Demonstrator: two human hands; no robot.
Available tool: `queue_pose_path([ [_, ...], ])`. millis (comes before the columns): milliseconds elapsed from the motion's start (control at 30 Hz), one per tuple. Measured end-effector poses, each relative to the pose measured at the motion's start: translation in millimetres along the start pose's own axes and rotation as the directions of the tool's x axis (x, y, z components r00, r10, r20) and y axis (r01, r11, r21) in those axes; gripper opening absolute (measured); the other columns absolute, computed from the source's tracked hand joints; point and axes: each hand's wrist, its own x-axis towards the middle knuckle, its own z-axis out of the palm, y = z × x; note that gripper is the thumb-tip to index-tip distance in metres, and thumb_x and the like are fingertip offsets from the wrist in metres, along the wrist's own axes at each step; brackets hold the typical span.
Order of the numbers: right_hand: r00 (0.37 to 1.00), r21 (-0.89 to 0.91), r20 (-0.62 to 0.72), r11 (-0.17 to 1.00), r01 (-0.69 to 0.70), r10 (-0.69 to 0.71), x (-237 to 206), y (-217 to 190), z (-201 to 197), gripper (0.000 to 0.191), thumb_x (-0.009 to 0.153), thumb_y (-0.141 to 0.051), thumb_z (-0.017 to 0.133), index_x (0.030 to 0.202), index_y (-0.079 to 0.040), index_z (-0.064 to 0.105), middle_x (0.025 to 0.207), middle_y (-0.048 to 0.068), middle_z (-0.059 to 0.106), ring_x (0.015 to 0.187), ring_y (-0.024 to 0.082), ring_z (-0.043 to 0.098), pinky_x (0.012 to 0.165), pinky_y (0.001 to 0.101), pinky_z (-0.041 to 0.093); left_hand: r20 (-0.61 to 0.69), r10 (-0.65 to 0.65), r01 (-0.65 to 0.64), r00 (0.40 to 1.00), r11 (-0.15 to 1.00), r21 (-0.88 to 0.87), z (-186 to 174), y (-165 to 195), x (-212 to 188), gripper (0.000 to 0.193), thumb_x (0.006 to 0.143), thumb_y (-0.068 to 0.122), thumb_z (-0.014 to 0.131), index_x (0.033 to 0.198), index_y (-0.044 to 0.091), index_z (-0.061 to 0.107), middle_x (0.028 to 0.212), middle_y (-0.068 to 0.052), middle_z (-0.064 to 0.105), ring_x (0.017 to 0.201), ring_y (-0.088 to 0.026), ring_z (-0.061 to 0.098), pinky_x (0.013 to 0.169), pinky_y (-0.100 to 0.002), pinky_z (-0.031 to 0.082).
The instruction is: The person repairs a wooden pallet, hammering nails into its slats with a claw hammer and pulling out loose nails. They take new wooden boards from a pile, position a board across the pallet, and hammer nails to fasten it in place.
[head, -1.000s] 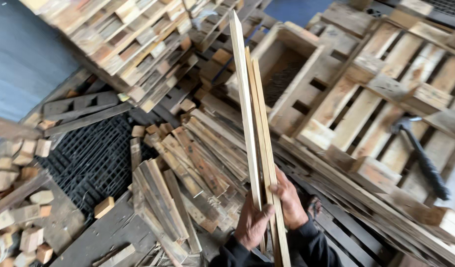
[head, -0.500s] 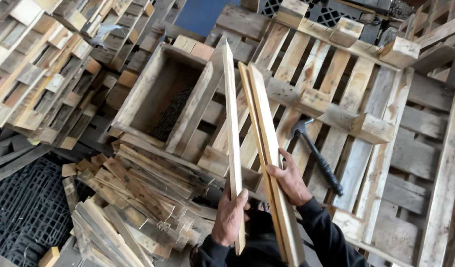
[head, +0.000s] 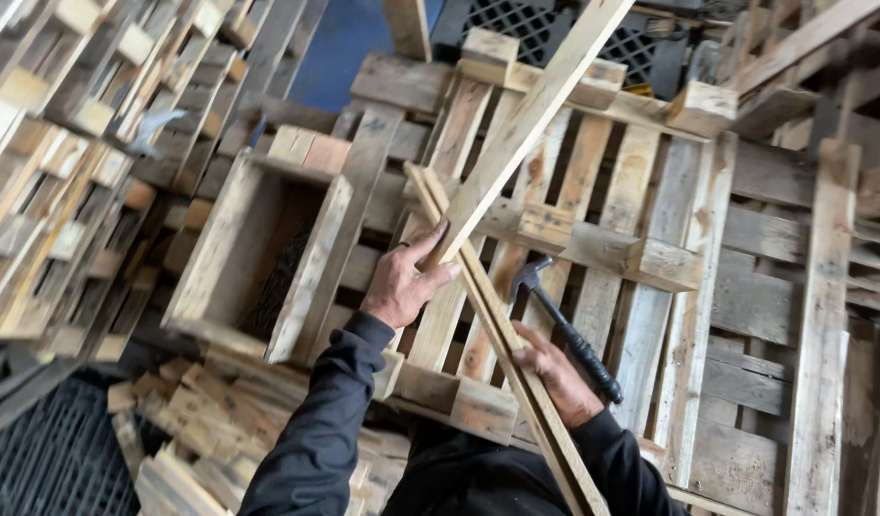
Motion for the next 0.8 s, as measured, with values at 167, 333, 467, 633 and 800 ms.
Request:
queue_pose_path([
  [167,0.99,0.125,-0.026,0.983,-0.136,0.141,-5,8,1,0.101,0.074,-0.051,0.067,0.159,-0.004,0.04,0.095,0.017,0.063,0.083,0.027,0.06,0.074,0.0398,0.052,0.192,0.0,0.015,0.981,0.997,-0.078,2,1,33,0.069,0.093,0.043,0.068,0.149,0.005,0.052,0.136,-0.019,0.069,0.116,-0.023,0.071,0.098,-0.031,0.055],
  [333,0.974,0.184,-0.058,0.961,-0.206,0.22,-7,7,20,0.1,0.064,-0.043,0.071,0.152,-0.007,0.04,0.124,0.019,0.07,0.101,0.027,0.066,0.087,0.0385,0.056,0.265,0.153,-0.195,0.952,0.971,0.141,-22,-10,70,0.067,0.092,0.041,0.071,0.147,0.005,0.057,0.14,-0.022,0.063,0.13,-0.035,0.061,0.104,-0.041,0.049],
  [467,0.972,0.129,-0.12,0.974,-0.185,0.2,-9,7,39,0.101,0.066,-0.047,0.069,0.155,-0.007,0.042,0.141,0.021,0.058,0.122,0.027,0.058,0.1,0.0384,0.047,0.411,0.211,-0.333,0.887,0.908,0.253,-18,-11,130,0.065,0.093,0.049,0.069,0.146,0.014,0.055,0.156,-0.016,0.051,0.128,-0.029,0.067,0.099,-0.041,0.057],
  [633,0.978,0.183,-0.1,0.969,-0.165,0.185,-6,12,57,0.105,0.065,-0.051,0.067,0.156,-0.009,0.036,0.148,0.021,0.055,0.131,0.031,0.053,0.109,0.0432,0.043,0.075,0.411,-0.335,0.909,0.611,0.717,-2,-7,221,0.124,0.068,0.07,0.091,0.153,0.003,0.029,0.161,-0.033,0.029,0.148,-0.052,0.03,0.112,-0.072,0.02],
  [800,0.953,0.133,-0.155,0.961,-0.241,0.26,-3,16,61,0.113,0.058,-0.054,0.066,0.16,-0.015,0.037,0.144,0.015,0.054,0.114,0.032,0.062,0.1,0.0481,0.055,-0.302,0.385,-0.392,0.872,0.919,0.041,-5,-23,160,0.082,0.105,0.038,0.068,0.162,-0.004,0.027,0.168,-0.029,0.034,0.161,-0.038,0.035,0.133,-0.051,0.031],
])
